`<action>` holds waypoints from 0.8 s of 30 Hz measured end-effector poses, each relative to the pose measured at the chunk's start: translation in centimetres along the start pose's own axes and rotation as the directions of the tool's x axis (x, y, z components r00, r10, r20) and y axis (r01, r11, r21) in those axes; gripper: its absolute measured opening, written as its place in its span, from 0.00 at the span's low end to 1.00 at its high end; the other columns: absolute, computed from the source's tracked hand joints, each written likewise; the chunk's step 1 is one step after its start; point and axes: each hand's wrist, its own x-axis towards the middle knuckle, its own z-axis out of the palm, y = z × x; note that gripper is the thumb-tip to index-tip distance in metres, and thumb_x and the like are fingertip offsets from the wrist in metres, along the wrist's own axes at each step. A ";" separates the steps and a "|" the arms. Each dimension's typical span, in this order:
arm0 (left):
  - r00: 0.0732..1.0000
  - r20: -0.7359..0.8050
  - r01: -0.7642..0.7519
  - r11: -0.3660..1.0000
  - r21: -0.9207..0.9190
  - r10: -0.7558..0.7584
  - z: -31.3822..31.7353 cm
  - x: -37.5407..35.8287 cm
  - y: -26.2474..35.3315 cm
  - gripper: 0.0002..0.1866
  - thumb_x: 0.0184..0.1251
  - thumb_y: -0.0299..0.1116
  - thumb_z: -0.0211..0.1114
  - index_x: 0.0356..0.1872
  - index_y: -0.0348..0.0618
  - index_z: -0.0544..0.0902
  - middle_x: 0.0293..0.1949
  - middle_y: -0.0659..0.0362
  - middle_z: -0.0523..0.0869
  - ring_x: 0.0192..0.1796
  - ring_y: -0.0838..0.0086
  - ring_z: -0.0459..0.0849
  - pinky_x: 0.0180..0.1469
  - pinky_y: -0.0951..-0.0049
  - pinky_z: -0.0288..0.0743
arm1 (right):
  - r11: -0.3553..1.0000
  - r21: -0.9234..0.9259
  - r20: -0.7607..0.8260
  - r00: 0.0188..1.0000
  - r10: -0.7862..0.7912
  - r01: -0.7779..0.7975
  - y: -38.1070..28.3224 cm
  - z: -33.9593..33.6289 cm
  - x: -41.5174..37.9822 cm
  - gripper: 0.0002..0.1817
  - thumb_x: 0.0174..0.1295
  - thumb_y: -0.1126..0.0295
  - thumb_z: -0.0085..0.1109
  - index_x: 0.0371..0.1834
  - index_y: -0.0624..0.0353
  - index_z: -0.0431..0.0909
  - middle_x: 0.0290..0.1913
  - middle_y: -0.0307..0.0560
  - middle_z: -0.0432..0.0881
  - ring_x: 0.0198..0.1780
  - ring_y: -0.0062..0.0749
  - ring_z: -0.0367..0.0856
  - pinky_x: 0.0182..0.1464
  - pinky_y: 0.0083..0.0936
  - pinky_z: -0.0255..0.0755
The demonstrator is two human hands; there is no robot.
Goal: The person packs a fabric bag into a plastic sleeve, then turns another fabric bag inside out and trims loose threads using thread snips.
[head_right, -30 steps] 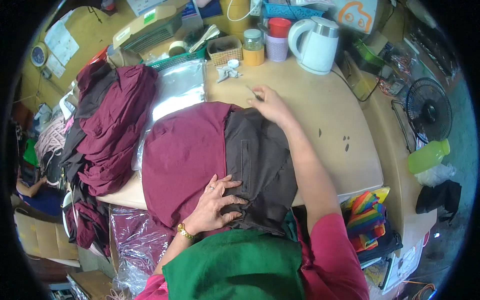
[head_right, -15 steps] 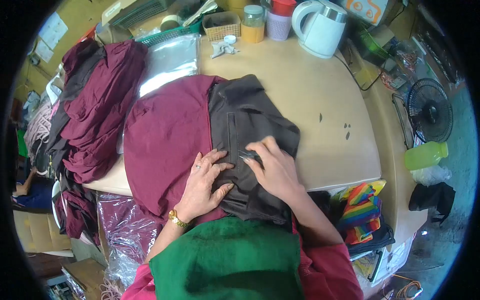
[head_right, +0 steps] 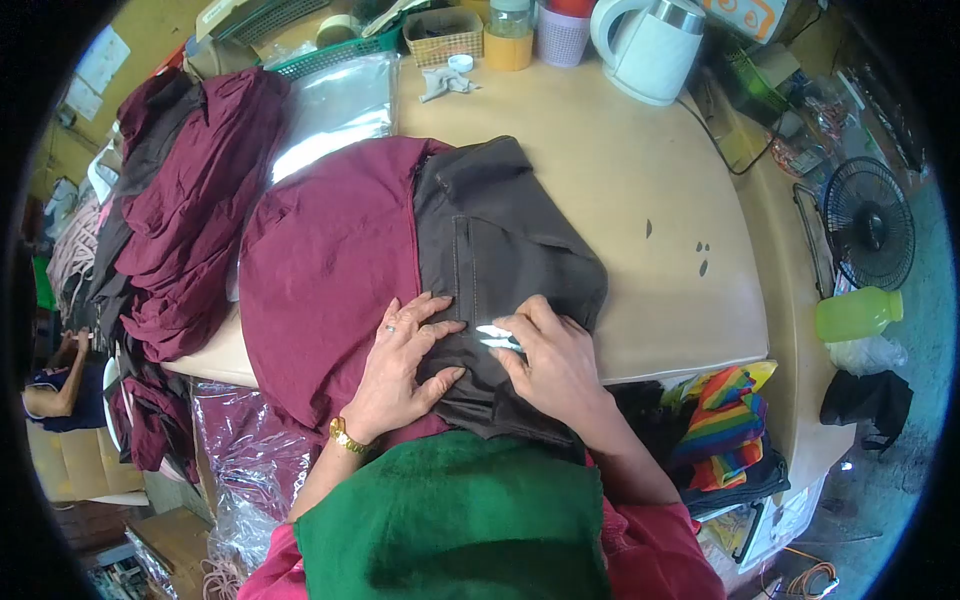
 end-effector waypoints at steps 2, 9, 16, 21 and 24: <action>1.000 0.001 0.003 1.000 0.000 -0.003 0.0 0.0 0.0 0.26 0.58 0.39 0.72 0.58 0.46 0.80 0.67 0.52 0.72 0.73 0.52 0.66 0.76 0.44 0.51 | 1.000 0.014 0.055 0.998 -0.023 0.022 0.0 -0.1 0.0 0.14 0.53 0.68 0.70 0.43 0.57 0.82 0.42 0.43 0.77 0.39 0.42 0.82 0.43 0.37 0.76; 1.000 -0.013 0.000 1.000 0.000 0.000 0.0 0.0 0.0 0.26 0.58 0.39 0.72 0.58 0.46 0.80 0.67 0.52 0.73 0.73 0.52 0.67 0.76 0.43 0.52 | 1.000 0.015 -0.009 1.000 -0.022 0.023 0.2 0.4 0.2 0.12 0.53 0.69 0.72 0.40 0.59 0.83 0.39 0.45 0.78 0.37 0.42 0.83 0.40 0.36 0.77; 1.000 0.025 -0.006 1.000 0.026 0.006 -0.2 0.1 0.3 0.27 0.58 0.39 0.72 0.60 0.47 0.80 0.69 0.51 0.70 0.75 0.51 0.63 0.76 0.42 0.50 | 0.982 0.180 0.070 0.997 0.045 -0.057 0.6 0.1 0.3 0.09 0.54 0.71 0.71 0.38 0.59 0.83 0.41 0.44 0.78 0.37 0.42 0.83 0.41 0.33 0.77; 0.979 0.193 -0.097 0.987 0.130 0.071 -0.4 -0.9 1.1 0.30 0.56 0.43 0.73 0.64 0.63 0.80 0.75 0.53 0.64 0.79 0.49 0.55 0.76 0.38 0.44 | 0.838 0.536 0.124 0.991 0.041 -0.102 0.5 -3.1 3.8 0.14 0.57 0.75 0.70 0.47 0.62 0.84 0.43 0.40 0.77 0.49 0.22 0.78 0.47 0.24 0.76; 0.975 0.205 -0.116 0.984 0.138 0.086 -0.4 -1.1 1.4 0.30 0.56 0.45 0.73 0.64 0.65 0.80 0.75 0.54 0.64 0.79 0.50 0.54 0.77 0.40 0.43 | 0.941 0.336 -0.097 0.995 -0.010 0.042 2.0 -4.9 10.0 0.16 0.60 0.73 0.65 0.52 0.63 0.82 0.45 0.50 0.78 0.51 0.37 0.80 0.54 0.32 0.73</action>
